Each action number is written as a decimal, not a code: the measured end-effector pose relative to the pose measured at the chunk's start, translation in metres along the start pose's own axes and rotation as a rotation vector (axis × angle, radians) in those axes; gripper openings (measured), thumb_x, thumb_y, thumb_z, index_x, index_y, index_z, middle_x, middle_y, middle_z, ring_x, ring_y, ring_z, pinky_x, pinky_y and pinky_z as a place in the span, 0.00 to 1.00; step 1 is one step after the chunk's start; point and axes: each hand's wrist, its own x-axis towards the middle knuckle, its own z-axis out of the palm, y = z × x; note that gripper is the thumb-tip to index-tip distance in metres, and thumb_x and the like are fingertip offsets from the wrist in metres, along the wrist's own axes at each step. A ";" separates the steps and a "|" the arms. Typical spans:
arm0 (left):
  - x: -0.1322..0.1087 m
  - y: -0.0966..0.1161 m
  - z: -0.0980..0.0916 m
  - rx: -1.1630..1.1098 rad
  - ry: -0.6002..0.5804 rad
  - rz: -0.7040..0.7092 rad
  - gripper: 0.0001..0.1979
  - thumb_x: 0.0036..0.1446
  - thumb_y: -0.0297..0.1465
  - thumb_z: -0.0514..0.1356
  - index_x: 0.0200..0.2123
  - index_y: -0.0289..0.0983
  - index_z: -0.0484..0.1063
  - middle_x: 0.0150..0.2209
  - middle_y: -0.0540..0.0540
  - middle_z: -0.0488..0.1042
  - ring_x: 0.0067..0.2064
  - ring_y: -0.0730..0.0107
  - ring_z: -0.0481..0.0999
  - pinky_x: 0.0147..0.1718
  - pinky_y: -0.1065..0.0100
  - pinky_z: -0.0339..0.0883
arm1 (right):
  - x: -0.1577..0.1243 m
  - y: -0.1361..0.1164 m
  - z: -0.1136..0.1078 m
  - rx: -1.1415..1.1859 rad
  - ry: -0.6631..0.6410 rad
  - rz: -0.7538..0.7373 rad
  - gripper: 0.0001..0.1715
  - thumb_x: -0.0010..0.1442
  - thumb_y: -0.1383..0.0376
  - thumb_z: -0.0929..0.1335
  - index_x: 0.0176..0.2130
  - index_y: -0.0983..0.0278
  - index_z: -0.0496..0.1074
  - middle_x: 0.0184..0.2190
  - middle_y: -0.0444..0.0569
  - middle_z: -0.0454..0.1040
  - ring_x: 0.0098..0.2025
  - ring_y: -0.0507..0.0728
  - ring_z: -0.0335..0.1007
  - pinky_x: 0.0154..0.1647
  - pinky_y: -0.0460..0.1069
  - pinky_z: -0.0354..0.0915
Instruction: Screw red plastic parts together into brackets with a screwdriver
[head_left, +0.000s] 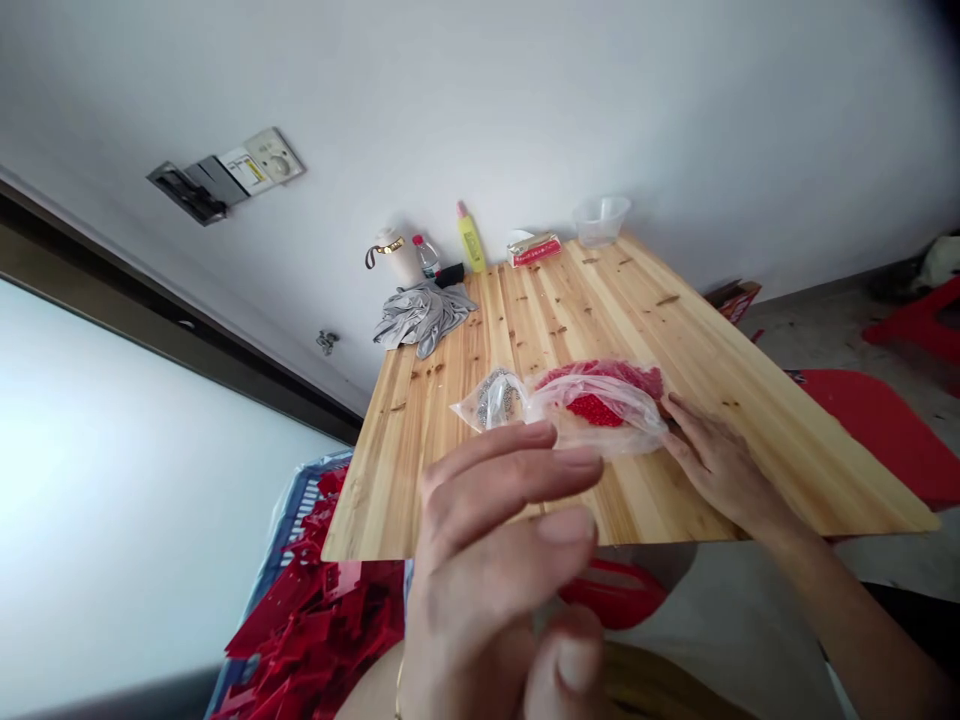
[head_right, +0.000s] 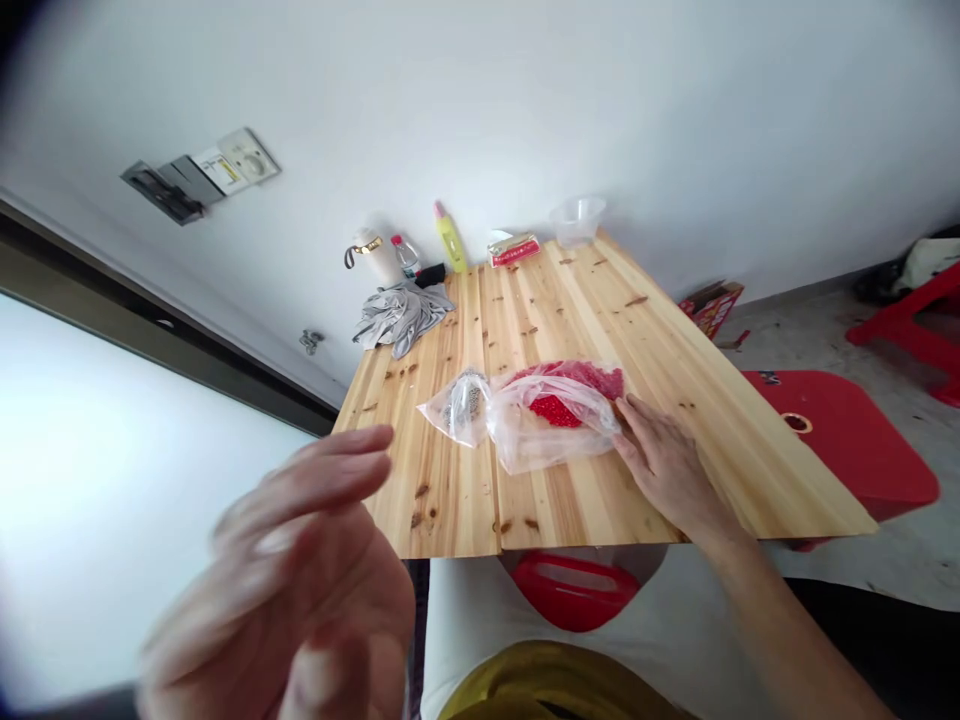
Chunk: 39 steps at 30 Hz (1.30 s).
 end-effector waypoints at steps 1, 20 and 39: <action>0.004 0.000 0.002 -0.072 0.009 0.043 0.20 0.62 0.36 0.57 0.58 0.55 0.66 0.50 0.51 0.76 0.56 0.54 0.74 0.53 0.45 0.73 | 0.000 -0.001 -0.001 0.012 -0.001 -0.001 0.32 0.72 0.53 0.55 0.66 0.66 0.62 0.63 0.62 0.67 0.64 0.68 0.65 0.63 0.65 0.61; -0.047 -0.104 0.075 0.052 -0.557 0.019 0.10 0.65 0.23 0.54 0.48 0.35 0.71 0.43 0.41 0.76 0.48 0.60 0.72 0.49 0.56 0.70 | 0.011 -0.007 -0.011 -0.039 0.086 0.101 0.20 0.64 0.64 0.62 0.53 0.66 0.72 0.47 0.59 0.78 0.51 0.67 0.71 0.53 0.62 0.66; -0.034 -0.144 0.112 0.261 -0.733 0.181 0.12 0.64 0.22 0.54 0.49 0.33 0.71 0.46 0.40 0.77 0.51 0.56 0.73 0.51 0.53 0.71 | 0.003 0.004 -0.021 -0.239 0.041 0.128 0.22 0.66 0.56 0.63 0.54 0.66 0.71 0.44 0.58 0.77 0.47 0.68 0.70 0.48 0.60 0.68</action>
